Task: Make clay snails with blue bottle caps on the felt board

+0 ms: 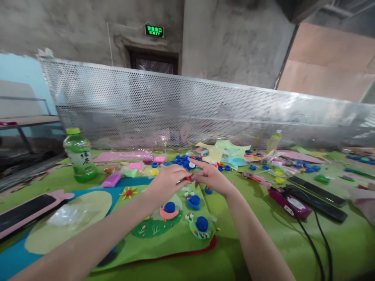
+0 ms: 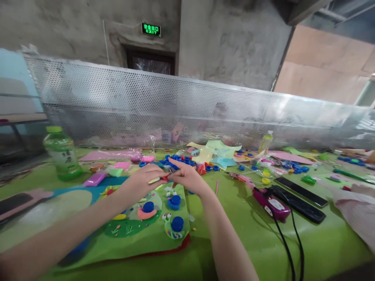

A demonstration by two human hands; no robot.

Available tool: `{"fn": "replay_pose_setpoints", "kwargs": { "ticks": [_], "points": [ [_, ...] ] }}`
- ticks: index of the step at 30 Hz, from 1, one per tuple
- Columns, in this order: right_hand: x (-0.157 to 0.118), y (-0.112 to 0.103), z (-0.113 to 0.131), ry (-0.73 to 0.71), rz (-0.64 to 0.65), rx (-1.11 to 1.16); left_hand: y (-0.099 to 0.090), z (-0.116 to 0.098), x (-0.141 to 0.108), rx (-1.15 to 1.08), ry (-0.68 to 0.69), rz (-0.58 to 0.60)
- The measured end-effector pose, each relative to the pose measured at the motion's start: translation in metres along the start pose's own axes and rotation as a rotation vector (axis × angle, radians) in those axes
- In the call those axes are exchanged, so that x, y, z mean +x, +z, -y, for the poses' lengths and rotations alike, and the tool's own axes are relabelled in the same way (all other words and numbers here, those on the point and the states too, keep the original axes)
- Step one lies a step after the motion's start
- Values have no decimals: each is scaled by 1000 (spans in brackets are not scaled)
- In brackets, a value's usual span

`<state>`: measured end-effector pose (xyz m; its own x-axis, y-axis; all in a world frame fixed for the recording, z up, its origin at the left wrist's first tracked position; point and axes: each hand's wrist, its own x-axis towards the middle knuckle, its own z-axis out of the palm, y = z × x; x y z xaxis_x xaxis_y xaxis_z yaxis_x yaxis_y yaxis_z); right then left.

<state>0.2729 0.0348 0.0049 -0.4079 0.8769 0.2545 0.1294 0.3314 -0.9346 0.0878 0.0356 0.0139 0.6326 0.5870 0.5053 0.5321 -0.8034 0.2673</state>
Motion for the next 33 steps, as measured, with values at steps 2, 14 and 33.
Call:
{"fn": "replay_pose_setpoints", "kwargs": {
  "ticks": [2,14,33],
  "points": [
    [-1,-1,0,-7,74,80,-4,-2,-3,-45,-46,-40],
    [10,-4,-4,-101,-328,276,11,-20,5,-402,-379,-109],
    [8,-12,-6,-93,-253,29,25,-23,21,-506,-416,-79]
  ]
}}
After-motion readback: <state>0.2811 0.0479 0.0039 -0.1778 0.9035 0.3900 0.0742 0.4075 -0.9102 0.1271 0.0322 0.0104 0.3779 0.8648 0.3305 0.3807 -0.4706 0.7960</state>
